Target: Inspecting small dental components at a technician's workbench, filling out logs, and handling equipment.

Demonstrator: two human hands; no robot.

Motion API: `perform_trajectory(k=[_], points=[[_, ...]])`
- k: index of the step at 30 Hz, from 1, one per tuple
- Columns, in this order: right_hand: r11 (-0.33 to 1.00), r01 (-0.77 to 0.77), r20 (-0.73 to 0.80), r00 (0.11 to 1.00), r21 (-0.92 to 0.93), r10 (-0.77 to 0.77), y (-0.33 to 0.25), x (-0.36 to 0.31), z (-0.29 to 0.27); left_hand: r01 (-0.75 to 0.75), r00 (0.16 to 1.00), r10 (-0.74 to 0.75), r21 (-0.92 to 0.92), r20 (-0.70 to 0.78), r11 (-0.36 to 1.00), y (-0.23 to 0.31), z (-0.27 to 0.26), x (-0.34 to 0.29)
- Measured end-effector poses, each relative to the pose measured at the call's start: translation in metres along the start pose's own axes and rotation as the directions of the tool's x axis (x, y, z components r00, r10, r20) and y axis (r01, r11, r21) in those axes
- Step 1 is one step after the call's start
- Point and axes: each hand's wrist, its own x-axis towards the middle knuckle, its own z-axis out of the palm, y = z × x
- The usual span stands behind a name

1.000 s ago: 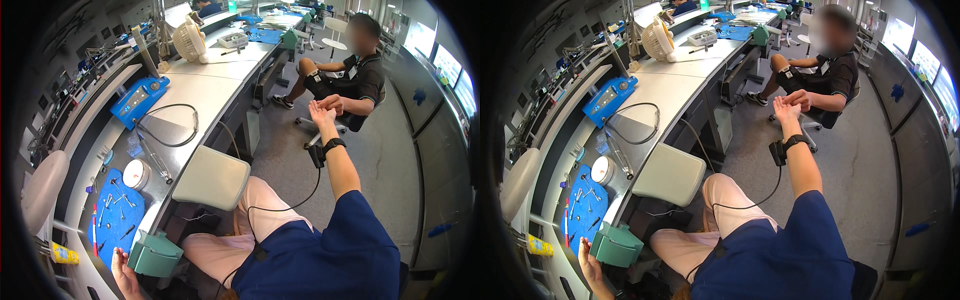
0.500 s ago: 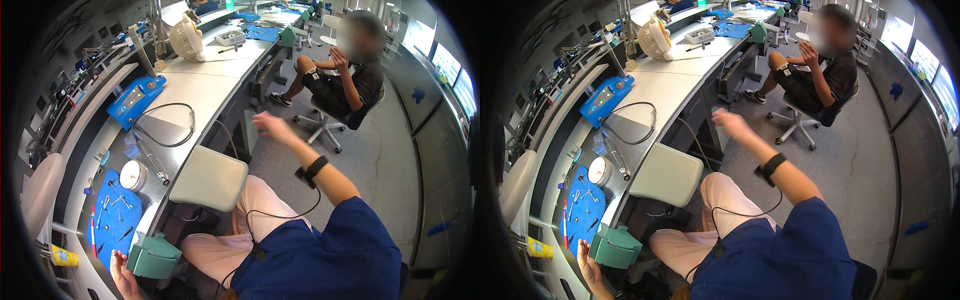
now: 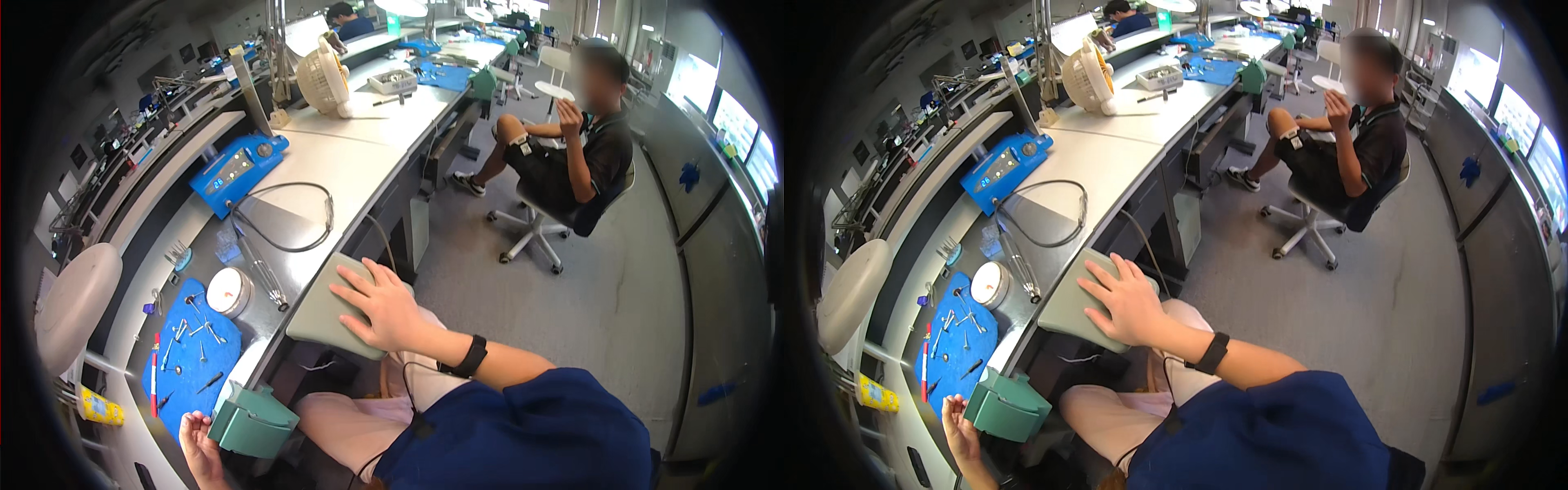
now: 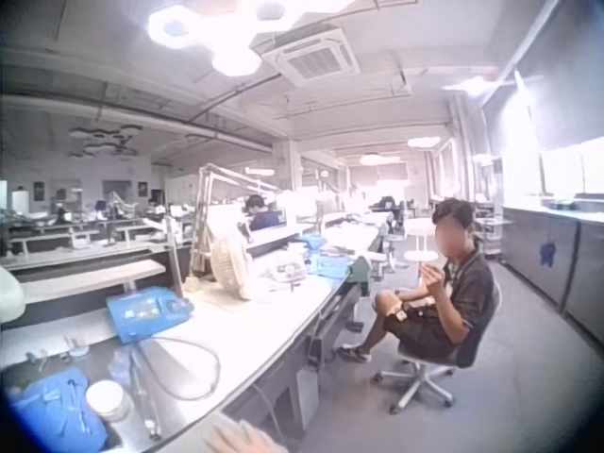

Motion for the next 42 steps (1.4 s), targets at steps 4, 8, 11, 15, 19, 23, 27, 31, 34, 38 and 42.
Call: perform_trajectory(k=[4,8,11,15,19,23,27,31,34,38,42], points=[[1.000,-0.008,0.001,1.000,0.004,0.008,-0.004,0.000,-0.001,0.003,0.999,-0.003,0.006,-0.032,1.000,0.000,0.007,-0.001],[1.000,-0.010,-0.009,1.000,-0.012,0.010,-0.003,0.001,0.000,-0.007,1.000,0.009,0.060,-0.030,0.998,0.001,0.013,-0.003],[1.000,-0.017,-0.004,1.000,0.002,0.017,-0.004,0.000,-0.001,0.025,0.996,-0.021,0.054,-0.082,0.998,0.003,0.015,-0.004],[0.999,-0.024,0.004,1.000,0.021,0.024,-0.003,0.002,0.000,0.003,0.988,0.005,0.052,-0.153,0.999,0.004,0.024,-0.006],[0.998,-0.037,0.007,0.999,0.052,0.037,-0.004,0.004,-0.002,-0.005,0.999,0.003,0.061,0.032,0.998,0.003,0.021,-0.005],[0.996,-0.054,-0.009,0.998,0.077,0.055,-0.002,0.004,-0.001,-0.007,0.999,0.005,0.062,0.033,0.998,0.000,0.018,-0.005],[0.995,-0.039,-0.036,0.998,0.089,0.043,0.000,0.002,-0.002,0.020,1.000,-0.020,0.122,0.003,0.992,0.003,0.024,-0.009],[0.982,-0.058,-0.145,0.986,0.178,0.085,0.003,-0.002,-0.001,0.016,0.999,-0.019,0.099,0.030,0.995,0.000,0.016,-0.006],[0.937,-0.045,-0.228,0.965,0.347,0.131,0.007,-0.003,-0.003,0.014,0.998,-0.019,0.084,0.060,0.996,0.001,0.011,-0.006],[0.939,-0.035,-0.209,0.971,0.343,0.113,0.004,-0.004,-0.003,-0.011,0.997,0.004,0.099,0.075,0.995,0.001,0.013,-0.006],[0.950,-0.029,-0.218,0.971,0.312,0.101,0.002,-0.005,0.001,-0.043,0.996,0.035,0.114,0.077,0.993,-0.001,0.013,-0.007]])
